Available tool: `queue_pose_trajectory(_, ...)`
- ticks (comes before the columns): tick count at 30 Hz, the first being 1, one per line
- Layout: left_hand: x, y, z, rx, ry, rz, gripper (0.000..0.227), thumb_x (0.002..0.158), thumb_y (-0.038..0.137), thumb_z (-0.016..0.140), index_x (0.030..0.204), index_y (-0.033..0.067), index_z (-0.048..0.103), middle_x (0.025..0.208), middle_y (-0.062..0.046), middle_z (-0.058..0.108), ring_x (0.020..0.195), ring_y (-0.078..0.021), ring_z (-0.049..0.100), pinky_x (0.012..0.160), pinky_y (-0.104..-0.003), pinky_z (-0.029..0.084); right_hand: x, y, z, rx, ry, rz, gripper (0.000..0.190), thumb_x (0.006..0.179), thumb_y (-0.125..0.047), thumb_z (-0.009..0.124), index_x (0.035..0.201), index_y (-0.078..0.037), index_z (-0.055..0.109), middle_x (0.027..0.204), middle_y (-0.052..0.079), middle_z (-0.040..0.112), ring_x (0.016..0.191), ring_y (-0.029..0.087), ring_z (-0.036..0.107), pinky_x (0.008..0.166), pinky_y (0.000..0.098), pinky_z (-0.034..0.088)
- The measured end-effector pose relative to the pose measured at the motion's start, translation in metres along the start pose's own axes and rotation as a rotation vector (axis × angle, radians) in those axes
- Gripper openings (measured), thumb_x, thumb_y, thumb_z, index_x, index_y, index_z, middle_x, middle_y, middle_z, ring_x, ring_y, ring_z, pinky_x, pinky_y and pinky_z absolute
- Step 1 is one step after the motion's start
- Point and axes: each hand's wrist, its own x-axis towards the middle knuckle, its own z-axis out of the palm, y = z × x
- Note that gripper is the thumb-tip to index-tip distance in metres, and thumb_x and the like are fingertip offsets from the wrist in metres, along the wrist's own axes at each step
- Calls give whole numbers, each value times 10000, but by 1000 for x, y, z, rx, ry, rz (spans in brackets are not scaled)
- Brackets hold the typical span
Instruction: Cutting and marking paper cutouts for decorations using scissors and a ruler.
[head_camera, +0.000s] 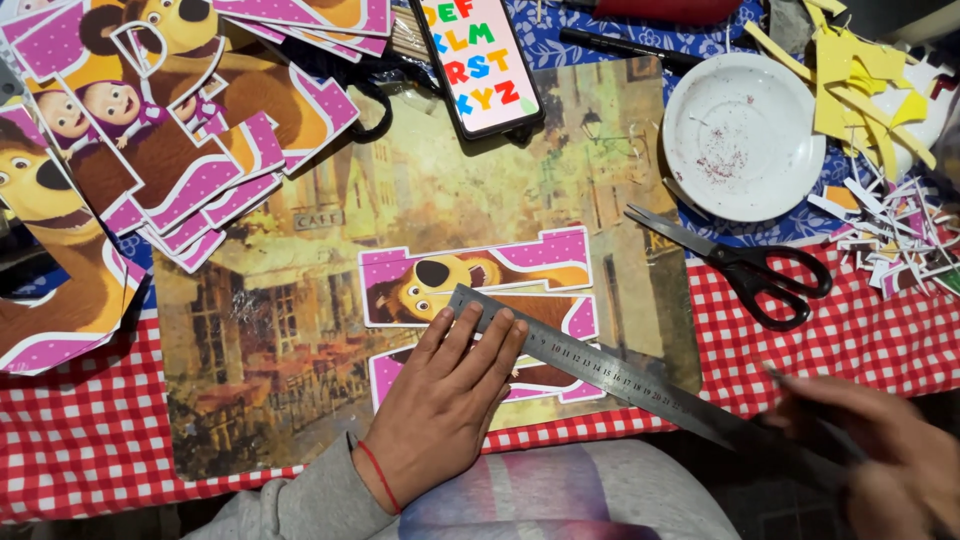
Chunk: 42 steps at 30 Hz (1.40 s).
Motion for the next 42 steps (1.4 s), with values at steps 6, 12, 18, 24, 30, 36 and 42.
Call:
queue_pose_trajectory(6,0,0,-1,-1,-9,5,528,991,213,572,1464,-16,513,1518,-178,492,1400,-398,442,1189,-541,304,91,-18,45,-271,-389,-152,269,929,-154,683,1168,-41,729,964,74,786,843,154,744,727,269,588)
queue_pose_trajectory(12,0,0,-1,-1,-17,0,527,991,213,565,1464,-13,516,1516,-180,487,1411,-394,432,1190,-540,294,165,-46,120,-145,-362,-226,248,874,-115,743,1102,-22,726,913,100,771,768,160,766,657,281,578)
queue_pose_trajectory(18,-3,-2,0,3,-16,12,547,961,197,561,1456,-30,518,1521,-186,482,1429,-397,423,1208,-538,286,176,-29,148,-20,-375,-233,213,925,-126,727,1109,-19,729,929,93,782,789,143,767,682,273,592)
queue_pose_trajectory(24,-4,-3,2,17,-17,27,584,911,179,565,1455,-32,520,1523,-196,482,1445,-406,408,1217,-543,275,179,-31,150,-57,-408,-212,226,924,-155,730,1111,-29,735,929,92,784,786,156,777,680,280,592)
queue_pose_trajectory(30,-3,-3,2,14,-24,32,582,904,168,565,1447,-38,523,1514,-201,488,1443,-411,410,1219,-546,273,180,-31,151,-77,-415,-239,231,937,-171,722,1124,-36,729,949,94,781,828,180,789,708,295,602)
queue_pose_trajectory(36,-2,-3,1,0,-24,27,585,897,166,568,1443,-37,523,1514,-202,489,1440,-414,415,1218,-545,275,183,-34,150,-86,-431,-256,230,941,-180,723,1120,-36,722,959,100,780,839,197,794,714,302,605)
queue_pose_trajectory(42,-2,-3,0,13,-29,25,588,891,166,569,1443,-31,521,1504,-196,494,1423,-409,428,1209,-545,285,185,-36,147,-83,-450,-278,212,938,-163,710,1104,-32,711,962,105,776,853,204,793,719,307,610)
